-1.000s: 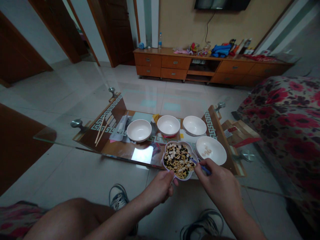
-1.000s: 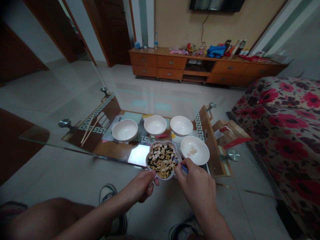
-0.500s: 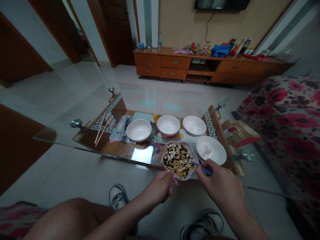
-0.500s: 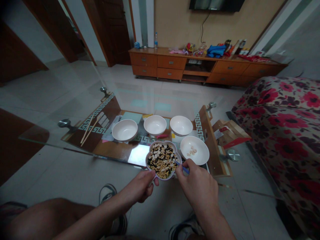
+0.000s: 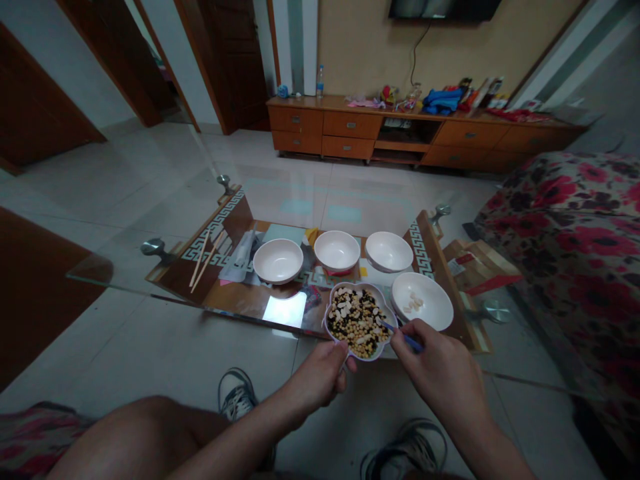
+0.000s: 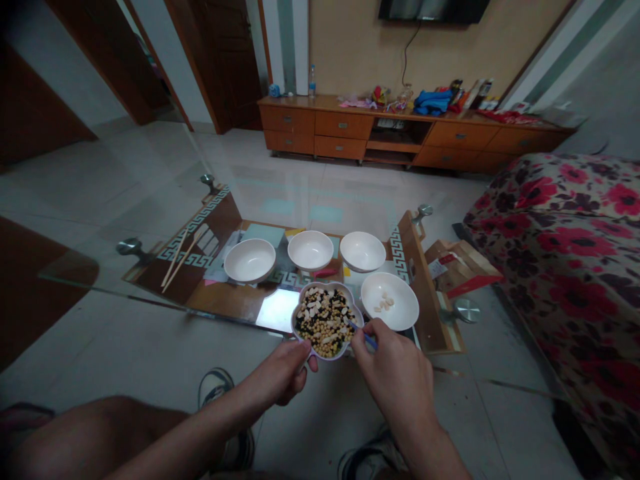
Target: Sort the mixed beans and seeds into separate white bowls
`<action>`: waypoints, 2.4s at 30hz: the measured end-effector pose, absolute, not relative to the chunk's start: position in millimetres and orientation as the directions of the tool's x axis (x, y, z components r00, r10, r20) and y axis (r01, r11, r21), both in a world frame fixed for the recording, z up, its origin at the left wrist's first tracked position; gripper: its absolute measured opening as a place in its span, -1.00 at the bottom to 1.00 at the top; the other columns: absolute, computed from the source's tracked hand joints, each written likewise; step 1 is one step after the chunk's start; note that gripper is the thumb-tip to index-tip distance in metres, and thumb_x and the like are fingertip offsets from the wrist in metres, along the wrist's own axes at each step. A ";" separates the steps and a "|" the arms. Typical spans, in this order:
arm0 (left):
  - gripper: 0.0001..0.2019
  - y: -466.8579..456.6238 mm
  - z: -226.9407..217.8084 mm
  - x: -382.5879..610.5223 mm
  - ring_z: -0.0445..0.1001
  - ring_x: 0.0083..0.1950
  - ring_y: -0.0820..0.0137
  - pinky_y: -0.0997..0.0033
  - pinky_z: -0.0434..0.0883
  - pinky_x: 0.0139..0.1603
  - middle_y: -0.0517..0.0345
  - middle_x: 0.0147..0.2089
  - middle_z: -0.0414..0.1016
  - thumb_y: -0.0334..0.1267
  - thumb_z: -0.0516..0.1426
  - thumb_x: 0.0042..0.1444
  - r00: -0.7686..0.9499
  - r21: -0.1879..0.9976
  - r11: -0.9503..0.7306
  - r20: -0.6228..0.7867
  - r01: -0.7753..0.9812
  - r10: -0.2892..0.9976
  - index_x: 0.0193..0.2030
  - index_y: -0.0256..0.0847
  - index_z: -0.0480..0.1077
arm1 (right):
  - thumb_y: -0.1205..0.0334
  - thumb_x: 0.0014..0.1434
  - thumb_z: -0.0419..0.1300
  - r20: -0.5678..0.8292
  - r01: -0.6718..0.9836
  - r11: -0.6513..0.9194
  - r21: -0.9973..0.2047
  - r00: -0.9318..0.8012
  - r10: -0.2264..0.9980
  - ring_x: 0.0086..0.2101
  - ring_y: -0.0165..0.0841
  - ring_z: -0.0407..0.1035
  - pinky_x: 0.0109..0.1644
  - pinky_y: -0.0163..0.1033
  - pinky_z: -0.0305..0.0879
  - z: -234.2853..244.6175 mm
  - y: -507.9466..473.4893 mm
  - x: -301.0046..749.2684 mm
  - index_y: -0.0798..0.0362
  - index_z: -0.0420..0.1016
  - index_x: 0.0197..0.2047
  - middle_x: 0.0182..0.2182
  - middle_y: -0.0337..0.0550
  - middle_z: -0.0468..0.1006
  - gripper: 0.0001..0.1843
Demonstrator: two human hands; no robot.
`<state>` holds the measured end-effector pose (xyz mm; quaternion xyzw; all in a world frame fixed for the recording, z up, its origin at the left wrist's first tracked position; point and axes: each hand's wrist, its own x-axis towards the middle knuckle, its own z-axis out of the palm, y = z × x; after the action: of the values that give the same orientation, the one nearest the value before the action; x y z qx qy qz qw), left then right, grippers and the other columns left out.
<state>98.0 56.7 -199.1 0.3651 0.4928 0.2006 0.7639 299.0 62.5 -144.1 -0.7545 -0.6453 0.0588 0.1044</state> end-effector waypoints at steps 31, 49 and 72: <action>-0.47 56.6 -196.5 95.5 -0.11 -0.70 0.58 0.55 -0.12 -0.67 0.41 -0.69 0.10 0.31 -0.11 0.18 0.440 0.757 0.652 -0.603 0.049 0.666 -0.28 -0.17 0.28 | -0.06 0.23 0.08 0.305 0.949 -0.285 -0.134 0.313 0.899 -0.60 -0.32 0.34 -0.50 -0.29 -0.07 -132.0 62.6 311.8 -0.04 0.56 -0.22 -0.57 -0.15 0.52 -0.67; -0.45 57.1 -201.7 98.2 -0.11 -0.72 0.58 0.55 -0.10 -0.67 0.42 -0.71 0.10 0.34 -0.11 0.16 0.434 0.762 0.645 -0.601 0.057 0.671 -0.29 -0.16 0.27 | -0.03 0.17 0.11 0.156 0.962 0.022 -0.273 0.022 0.988 -0.54 -0.28 0.49 -0.49 -0.30 0.09 -145.8 63.3 300.0 -0.07 0.54 -0.36 -0.55 -0.21 0.59 -0.72; -0.45 56.6 -207.3 98.6 -0.10 -0.73 0.56 0.57 -0.09 -0.69 0.41 -0.72 0.10 0.33 -0.11 0.17 0.443 0.768 0.639 -0.586 0.039 0.678 -0.29 -0.16 0.29 | 0.01 0.28 0.05 0.149 0.962 0.121 -0.245 -0.086 0.985 -0.52 -0.30 0.51 -0.50 -0.29 0.10 -153.3 61.3 301.4 -0.07 0.53 -0.30 -0.52 -0.23 0.61 -0.71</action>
<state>98.6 56.6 -207.3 0.3700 0.4846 0.2090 0.7646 301.4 61.3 -153.3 -0.6617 -0.7356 0.0415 0.1389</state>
